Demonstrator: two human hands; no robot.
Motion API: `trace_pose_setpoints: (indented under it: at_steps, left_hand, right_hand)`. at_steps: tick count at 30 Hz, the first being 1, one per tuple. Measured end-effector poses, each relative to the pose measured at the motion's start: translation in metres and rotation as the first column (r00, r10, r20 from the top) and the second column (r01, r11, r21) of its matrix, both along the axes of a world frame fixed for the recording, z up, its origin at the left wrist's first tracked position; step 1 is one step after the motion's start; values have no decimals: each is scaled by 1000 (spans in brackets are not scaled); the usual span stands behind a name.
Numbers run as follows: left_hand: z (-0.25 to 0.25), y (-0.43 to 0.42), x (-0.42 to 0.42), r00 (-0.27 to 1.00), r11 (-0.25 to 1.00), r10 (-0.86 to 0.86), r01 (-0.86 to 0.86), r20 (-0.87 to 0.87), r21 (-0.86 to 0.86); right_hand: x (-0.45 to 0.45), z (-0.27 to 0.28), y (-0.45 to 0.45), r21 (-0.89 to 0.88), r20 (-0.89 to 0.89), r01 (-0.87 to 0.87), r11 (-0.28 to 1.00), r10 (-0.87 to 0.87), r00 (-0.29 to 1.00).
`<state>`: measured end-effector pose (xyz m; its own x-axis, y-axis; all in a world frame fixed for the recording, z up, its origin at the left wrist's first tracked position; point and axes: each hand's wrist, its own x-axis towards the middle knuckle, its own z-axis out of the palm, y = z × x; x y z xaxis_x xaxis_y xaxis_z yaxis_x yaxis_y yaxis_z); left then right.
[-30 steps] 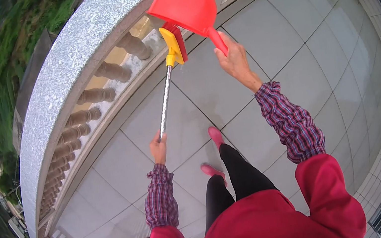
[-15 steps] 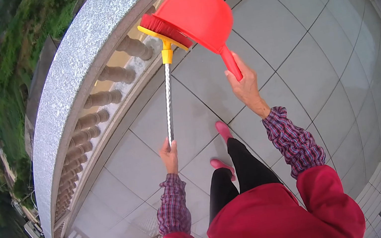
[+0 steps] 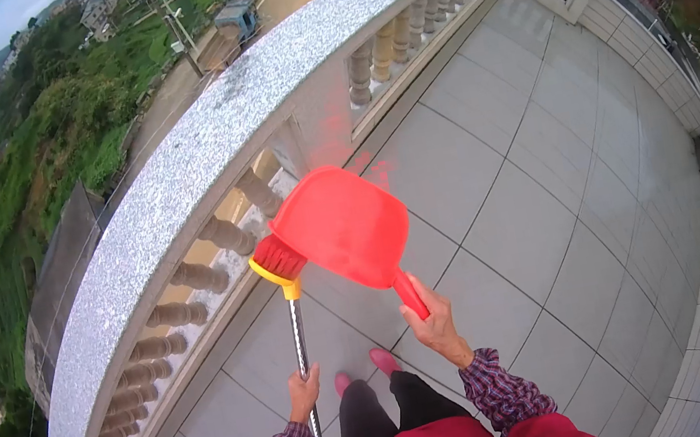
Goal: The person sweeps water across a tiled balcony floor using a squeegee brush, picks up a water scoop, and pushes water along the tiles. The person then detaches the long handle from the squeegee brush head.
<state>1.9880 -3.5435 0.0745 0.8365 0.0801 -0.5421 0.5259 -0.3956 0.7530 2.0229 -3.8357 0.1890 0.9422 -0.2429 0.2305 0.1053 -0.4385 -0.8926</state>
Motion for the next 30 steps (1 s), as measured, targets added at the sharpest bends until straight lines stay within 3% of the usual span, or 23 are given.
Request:
trace_pose_setpoints:
  at_steps: [3,5,6,8,10,13,15,17,18,19,20,21,23,25,27,30]
  left_hand:
    - [16,-1,7,996,995,-41,34,-75,-97]
    - [32,-3,14,995,989,-65,54,-79,-134]
    - [41,2,17,991,987,-86,70,-101,-145]
    - [42,12,31,983,981,-109,82,-150,-176]
    - [19,31,42,963,951,-166,99,-213,-294]
    - [-1,52,62,968,976,-187,163,-167,-145]
    - [8,56,88,965,970,-191,158,-178,-184]
    - [20,64,87,949,966,-170,107,-267,-233]
    - [-2,75,97,920,952,-226,139,-322,-272]
    - [-4,85,99,919,958,-219,140,-327,-250]
    - [-2,90,99,951,972,-223,201,-213,-123]
    - [-1,81,111,966,969,-247,248,-75,-6]
    - [22,76,120,946,974,-217,193,-239,-120]
    - [-30,95,140,858,938,-333,261,-391,-226]
    - [-68,99,146,926,943,-310,328,-214,54]
    - [-28,85,148,862,885,-461,463,-211,-43]
  right_hand:
    - [11,-22,-7,-80,87,68,994,-61,994]
    - [18,-35,-12,-96,-82,124,988,-132,988]
    - [17,-40,-11,-101,-73,120,988,-127,989]
    - [18,-48,-14,-164,-257,234,958,-271,928]
    - [8,-57,-12,-155,-193,301,941,-327,925]
    - [-11,-41,6,-132,-204,391,911,-411,888]
    - [-7,-39,12,-131,-226,446,885,-465,856]
    - [-26,-52,23,-321,34,504,802,-522,852]
    - [-33,-60,25,-316,20,500,806,-522,853]
    - [-33,-64,29,-106,-138,527,843,-537,832]
    - [-36,-69,38,111,-297,564,818,-515,804]
    - [-31,-73,41,128,-286,571,811,-521,804]
    - [-42,-82,56,213,-317,657,723,-585,746]
    - [-39,-62,75,272,-367,681,680,-581,727]
    - [-36,-46,89,328,-399,706,628,-585,706]
    - [-47,-25,107,378,-443,733,566,-585,680]
